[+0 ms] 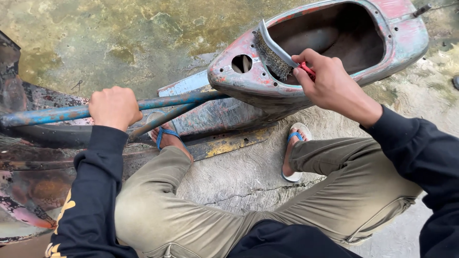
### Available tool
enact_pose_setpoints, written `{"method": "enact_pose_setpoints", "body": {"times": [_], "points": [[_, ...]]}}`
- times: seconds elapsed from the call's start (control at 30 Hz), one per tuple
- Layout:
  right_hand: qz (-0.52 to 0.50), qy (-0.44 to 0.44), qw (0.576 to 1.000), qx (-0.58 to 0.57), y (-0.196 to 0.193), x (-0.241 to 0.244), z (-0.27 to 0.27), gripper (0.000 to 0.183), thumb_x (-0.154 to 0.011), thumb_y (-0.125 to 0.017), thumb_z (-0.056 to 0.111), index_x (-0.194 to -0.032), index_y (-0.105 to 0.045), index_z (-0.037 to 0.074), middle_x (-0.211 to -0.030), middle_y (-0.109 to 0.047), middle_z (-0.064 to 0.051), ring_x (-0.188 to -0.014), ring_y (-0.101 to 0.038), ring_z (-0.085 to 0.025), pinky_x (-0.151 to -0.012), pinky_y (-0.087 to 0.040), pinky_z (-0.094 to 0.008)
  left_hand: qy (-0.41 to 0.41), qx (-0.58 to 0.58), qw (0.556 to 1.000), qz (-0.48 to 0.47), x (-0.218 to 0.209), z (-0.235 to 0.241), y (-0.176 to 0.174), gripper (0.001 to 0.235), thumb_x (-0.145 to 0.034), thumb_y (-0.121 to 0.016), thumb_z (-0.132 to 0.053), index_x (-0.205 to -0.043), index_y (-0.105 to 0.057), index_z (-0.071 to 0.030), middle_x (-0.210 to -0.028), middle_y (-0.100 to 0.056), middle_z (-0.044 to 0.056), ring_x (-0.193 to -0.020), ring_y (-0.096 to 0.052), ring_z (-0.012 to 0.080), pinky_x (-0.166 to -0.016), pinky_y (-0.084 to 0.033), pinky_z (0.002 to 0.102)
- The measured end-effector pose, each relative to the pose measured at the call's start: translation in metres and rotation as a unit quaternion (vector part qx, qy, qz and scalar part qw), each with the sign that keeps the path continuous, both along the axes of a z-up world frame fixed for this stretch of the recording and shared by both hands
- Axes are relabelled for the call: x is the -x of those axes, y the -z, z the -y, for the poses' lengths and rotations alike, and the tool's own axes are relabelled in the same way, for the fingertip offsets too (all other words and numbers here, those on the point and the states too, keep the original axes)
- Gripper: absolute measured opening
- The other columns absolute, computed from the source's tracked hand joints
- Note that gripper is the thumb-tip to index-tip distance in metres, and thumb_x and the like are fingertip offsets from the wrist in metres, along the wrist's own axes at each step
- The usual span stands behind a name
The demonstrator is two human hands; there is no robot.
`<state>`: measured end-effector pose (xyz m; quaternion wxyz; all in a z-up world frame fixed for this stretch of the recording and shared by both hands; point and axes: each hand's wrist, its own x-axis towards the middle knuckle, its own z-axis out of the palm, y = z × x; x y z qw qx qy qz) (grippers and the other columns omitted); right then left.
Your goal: The person uses a wire brush to scrub the interior surface of a large, hollow metal part. They hold a blue metal rod with one hand for stability while repeatedly brushing the inside of the part with the other hand.
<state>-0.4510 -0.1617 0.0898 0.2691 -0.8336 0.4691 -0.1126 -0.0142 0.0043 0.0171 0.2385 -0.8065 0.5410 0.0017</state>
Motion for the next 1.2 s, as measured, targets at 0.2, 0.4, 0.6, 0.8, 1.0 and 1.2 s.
{"method": "enact_pose_setpoints", "body": {"times": [0.2, 0.4, 0.6, 0.8, 1.0, 1.2], "points": [[-0.052, 0.022, 0.995, -0.078, -0.046, 0.01, -0.034, 0.027, -0.104, -0.056, 0.024, -0.125, -0.067, 0.01, -0.067, -0.053, -0.007, -0.057, -0.04, -0.021, -0.058, -0.035, -0.037, 0.024, 0.004, 0.998, 0.053, -0.018, 0.004, 0.03, 0.019, -0.077, -0.068, -0.023, -0.06, -0.061, -0.018, -0.06, -0.061, -0.002, -0.052, -0.064, 0.0235, -0.052, -0.046, 0.035], [-0.014, 0.029, 0.995, -0.099, -0.027, -0.001, -0.003, 0.026, -0.105, -0.056, 0.02, -0.127, -0.065, 0.01, -0.072, -0.066, -0.01, -0.056, -0.052, -0.018, -0.057, -0.045, -0.036, 0.015, -0.005, 0.999, 0.042, -0.018, 0.006, 0.024, 0.029, -0.08, -0.075, -0.033, -0.06, -0.06, -0.017, -0.061, -0.063, -0.001, -0.054, -0.065, 0.0238, -0.052, -0.047, 0.036], [0.006, 0.027, 0.991, -0.128, -0.033, 0.011, -0.007, 0.021, -0.107, -0.057, 0.021, -0.123, -0.064, 0.008, -0.057, -0.056, -0.008, -0.04, -0.044, -0.017, -0.036, -0.036, -0.034, 0.026, 0.008, 0.998, 0.058, -0.021, 0.004, 0.028, 0.034, -0.08, -0.074, -0.034, -0.057, -0.055, -0.019, -0.057, -0.058, -0.002, -0.051, -0.061, 0.0226, -0.051, -0.043, 0.035], [0.016, 0.015, 0.986, -0.168, -0.041, 0.02, -0.008, 0.023, -0.108, -0.056, 0.021, -0.124, -0.063, 0.006, -0.053, -0.053, -0.009, -0.039, -0.041, -0.016, -0.034, -0.034, -0.032, 0.027, 0.004, 0.998, 0.059, -0.02, 0.005, 0.03, 0.028, -0.079, -0.072, -0.032, -0.059, -0.059, -0.018, -0.06, -0.061, -0.002, -0.053, -0.064, 0.0236, -0.054, -0.044, 0.036], [0.018, 0.047, 0.983, -0.177, -0.044, 0.001, 0.001, 0.025, -0.104, -0.055, 0.021, -0.123, -0.064, 0.008, -0.058, -0.055, -0.007, -0.043, -0.043, -0.017, -0.036, -0.039, -0.034, 0.003, -0.017, 0.999, 0.044, -0.019, 0.006, 0.03, 0.02, -0.079, -0.07, -0.031, -0.065, -0.067, -0.017, -0.068, -0.07, 0.001, -0.063, -0.07, 0.0275, -0.057, -0.047, 0.037], [-0.052, -0.016, 0.986, -0.158, -0.049, 0.054, -0.003, 0.029, -0.104, -0.059, 0.025, -0.127, -0.07, 0.012, -0.056, -0.059, -0.013, -0.043, -0.047, -0.02, -0.039, -0.038, -0.035, 0.02, -0.005, 0.999, 0.049, -0.019, 0.005, 0.027, 0.027, -0.079, -0.069, -0.025, -0.058, -0.054, -0.017, -0.057, -0.057, -0.001, -0.05, -0.056, 0.0225, -0.051, -0.041, 0.035]]}}
